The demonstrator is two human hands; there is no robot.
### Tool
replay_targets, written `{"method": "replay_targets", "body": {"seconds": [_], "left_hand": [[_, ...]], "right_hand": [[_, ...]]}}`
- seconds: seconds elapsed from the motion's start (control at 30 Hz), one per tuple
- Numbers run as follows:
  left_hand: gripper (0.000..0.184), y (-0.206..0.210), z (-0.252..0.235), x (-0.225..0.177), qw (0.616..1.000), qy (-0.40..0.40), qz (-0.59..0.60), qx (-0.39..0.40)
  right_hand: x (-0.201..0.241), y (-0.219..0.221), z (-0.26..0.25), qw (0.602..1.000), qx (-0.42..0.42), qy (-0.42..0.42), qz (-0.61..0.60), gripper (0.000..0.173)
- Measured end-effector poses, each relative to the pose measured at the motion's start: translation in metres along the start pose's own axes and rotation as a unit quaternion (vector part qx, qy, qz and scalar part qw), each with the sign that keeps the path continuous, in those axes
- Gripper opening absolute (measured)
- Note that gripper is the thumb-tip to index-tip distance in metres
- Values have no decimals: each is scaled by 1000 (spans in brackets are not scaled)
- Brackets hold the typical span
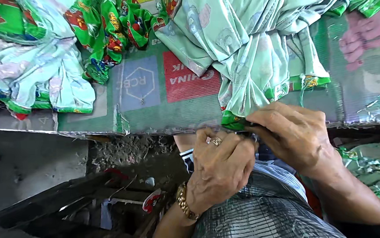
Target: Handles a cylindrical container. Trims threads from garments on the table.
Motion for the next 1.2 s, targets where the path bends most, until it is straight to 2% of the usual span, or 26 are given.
{"method": "replay_targets", "body": {"seconds": [0.1,0.17,0.23,0.3,0.4,0.5,0.63,0.77,0.87,0.93,1.03,1.1,1.2], "left_hand": [[35,-20,-3,9,991,-45,121,26],[29,-29,-9,18,991,-68,117,-15],[14,-27,-15,21,996,-61,45,-54],[9,-16,-19,19,998,-41,-24,-49],[16,3,-23,18,994,-30,-106,-1],[25,13,-22,26,988,-33,-146,48],[23,12,-22,29,990,-40,-124,47],[26,12,-25,25,993,-45,-105,10],[18,14,-29,21,995,-43,-89,-29],[10,12,-30,21,996,-50,-27,-75],[8,10,-33,23,970,-118,175,-117],[7,13,-35,24,923,-177,318,-125],[11,21,-32,28,847,-262,446,-120]], "right_hand": [[9,-5,14,987,142,-20,-68,20],[13,-9,19,965,189,-24,-183,22],[7,-16,13,959,139,11,-247,24],[-3,-20,1,982,62,40,-172,25],[-12,-12,-8,998,36,59,13,21],[-14,-3,-6,994,54,56,79,10],[-18,-8,-5,996,41,71,30,10],[-21,-15,-6,993,12,97,-68,11],[-19,-18,-7,980,-12,110,-164,7],[-18,-21,-7,969,-34,122,-214,4],[-15,-21,-6,960,-55,126,-246,2],[-14,-18,-6,959,-60,127,-245,3],[-11,-15,-7,963,-86,130,-219,24]]}}
Point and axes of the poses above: each hand's wrist, its own z-axis away from the middle knuckle, its own y-axis out of the palm, x = y × z, the point moved 6 cm from there along -z, towards the middle knuckle, and after that the axes turned 10 degrees about -x, right-handed, at the moved point
